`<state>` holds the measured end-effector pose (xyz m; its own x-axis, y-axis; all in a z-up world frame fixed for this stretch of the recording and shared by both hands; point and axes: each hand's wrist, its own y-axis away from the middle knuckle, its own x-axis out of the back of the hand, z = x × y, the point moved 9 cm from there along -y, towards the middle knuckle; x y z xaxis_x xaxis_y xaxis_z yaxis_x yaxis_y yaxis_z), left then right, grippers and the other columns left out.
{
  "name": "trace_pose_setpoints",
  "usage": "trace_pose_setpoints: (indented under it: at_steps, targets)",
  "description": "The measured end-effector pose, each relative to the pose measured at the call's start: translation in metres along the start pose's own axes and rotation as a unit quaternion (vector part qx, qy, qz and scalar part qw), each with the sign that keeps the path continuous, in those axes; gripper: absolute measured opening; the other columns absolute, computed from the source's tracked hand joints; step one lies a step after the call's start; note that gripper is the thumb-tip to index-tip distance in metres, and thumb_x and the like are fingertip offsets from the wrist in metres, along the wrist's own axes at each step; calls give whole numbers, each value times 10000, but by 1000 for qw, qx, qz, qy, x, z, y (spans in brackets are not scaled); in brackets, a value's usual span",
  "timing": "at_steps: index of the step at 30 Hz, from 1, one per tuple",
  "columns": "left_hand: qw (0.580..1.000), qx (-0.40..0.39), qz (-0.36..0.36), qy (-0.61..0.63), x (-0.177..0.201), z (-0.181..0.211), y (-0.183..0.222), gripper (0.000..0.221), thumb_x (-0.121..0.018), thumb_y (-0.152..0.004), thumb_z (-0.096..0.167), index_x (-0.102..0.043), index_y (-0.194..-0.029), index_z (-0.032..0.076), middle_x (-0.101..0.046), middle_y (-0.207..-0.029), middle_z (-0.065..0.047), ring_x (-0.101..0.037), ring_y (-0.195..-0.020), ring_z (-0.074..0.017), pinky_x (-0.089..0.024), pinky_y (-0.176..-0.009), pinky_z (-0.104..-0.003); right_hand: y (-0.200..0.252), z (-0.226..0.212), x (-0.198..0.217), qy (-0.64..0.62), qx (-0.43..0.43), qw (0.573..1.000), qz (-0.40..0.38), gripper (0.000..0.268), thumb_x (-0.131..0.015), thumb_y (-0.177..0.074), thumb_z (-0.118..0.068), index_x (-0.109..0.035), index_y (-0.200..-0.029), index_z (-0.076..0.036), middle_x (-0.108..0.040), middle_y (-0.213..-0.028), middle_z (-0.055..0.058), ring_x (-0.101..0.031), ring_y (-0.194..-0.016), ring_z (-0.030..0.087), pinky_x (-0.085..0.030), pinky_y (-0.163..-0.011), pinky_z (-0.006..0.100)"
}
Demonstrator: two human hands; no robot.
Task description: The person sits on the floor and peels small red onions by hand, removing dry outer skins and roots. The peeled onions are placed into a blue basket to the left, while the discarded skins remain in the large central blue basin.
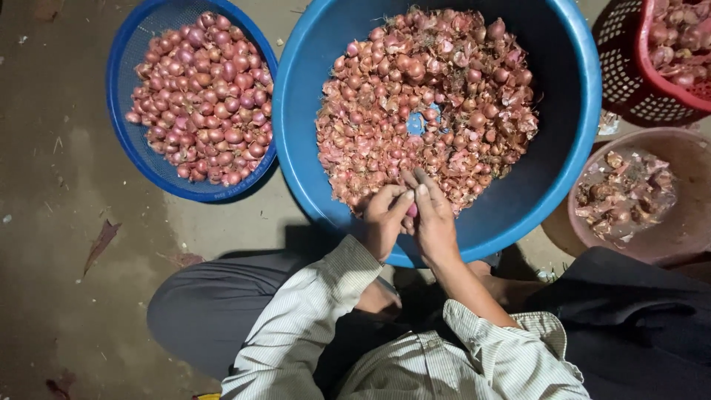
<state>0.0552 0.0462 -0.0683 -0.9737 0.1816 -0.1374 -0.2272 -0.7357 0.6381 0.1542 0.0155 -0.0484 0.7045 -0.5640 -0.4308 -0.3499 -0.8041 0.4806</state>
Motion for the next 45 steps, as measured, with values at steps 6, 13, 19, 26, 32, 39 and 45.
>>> trace_pose_setpoints:
  at_steps: [6, 13, 19, 26, 32, 39, 45]
  targets:
    - [993, -73, 93, -9, 21, 18, -7, 199, -704, -964, 170, -680, -1042, -11, -623, -580, -161, -659, -450, -212, -565, -437, -258, -1, -3, -11, 104, 32, 992, -58, 339, -466, -1116, -292, -686, -1197, -47, -535, -774, 87, -476, -600, 131, -435, -490, 252]
    - [974, -200, 26, -104, -4, 60, 16, 217, -720, -941, 150, -686, -1152, 116, -640, -570, -93, -632, -442, -154, -501, -404, -243, 8, -46, -11, 193, 104, 976, -11, 413, -458, -1133, -274, -644, -824, -72, -567, -559, 60, -467, -548, 134, -436, -567, 274]
    - [957, -254, -38, -133, -14, 86, 35, 315, -717, -932, 110, -691, -1246, 102, -653, -586, -84, -642, -480, -139, -550, -491, -253, 11, -46, -2, 270, 103, 956, 52, 420, -552, -1111, -291, -676, -764, -89, -575, -533, 57, -490, -546, 132, -458, -549, 292]
    - [946, -269, -27, -177, -18, 82, 41, 229, -590, -1007, 164, -680, -1204, 90, -646, -659, -85, -685, -637, -221, -578, -663, -365, 2, -29, 16, 197, 70, 974, 88, 434, -504, -1125, -261, -524, -719, -110, -425, -515, 22, -426, -501, 123, -404, -474, 288]
    - [989, -72, 5, 125, 35, -42, -69, 296, -485, -1049, 259, -622, -860, 77, -501, -551, -33, -492, -363, -110, -398, -304, -214, -6, 3, 8, 74, -55, 996, 12, 512, -489, -1131, -303, -414, -662, -112, -336, -510, 36, -418, -415, 166, -377, -400, 307]
    - [918, 9, 213, 334, 138, 125, -19, 365, -600, -969, 313, -530, -640, 171, -456, -506, 37, -406, -385, -50, -269, -287, -183, -4, 28, -3, 371, -92, 920, -85, 447, -680, -1003, -283, -617, -627, -51, -551, -482, 125, -569, -480, 245, -476, -463, 375]
    - [919, -175, 28, 352, 179, 175, -48, 432, -572, -975, 610, -715, -1032, 206, -728, -1199, -53, -667, -945, -104, -536, -735, -141, -7, 35, -2, 420, -43, 895, -146, 272, -706, -978, -223, -717, -765, -54, -625, -547, 146, -628, -571, 228, -510, -581, 374]
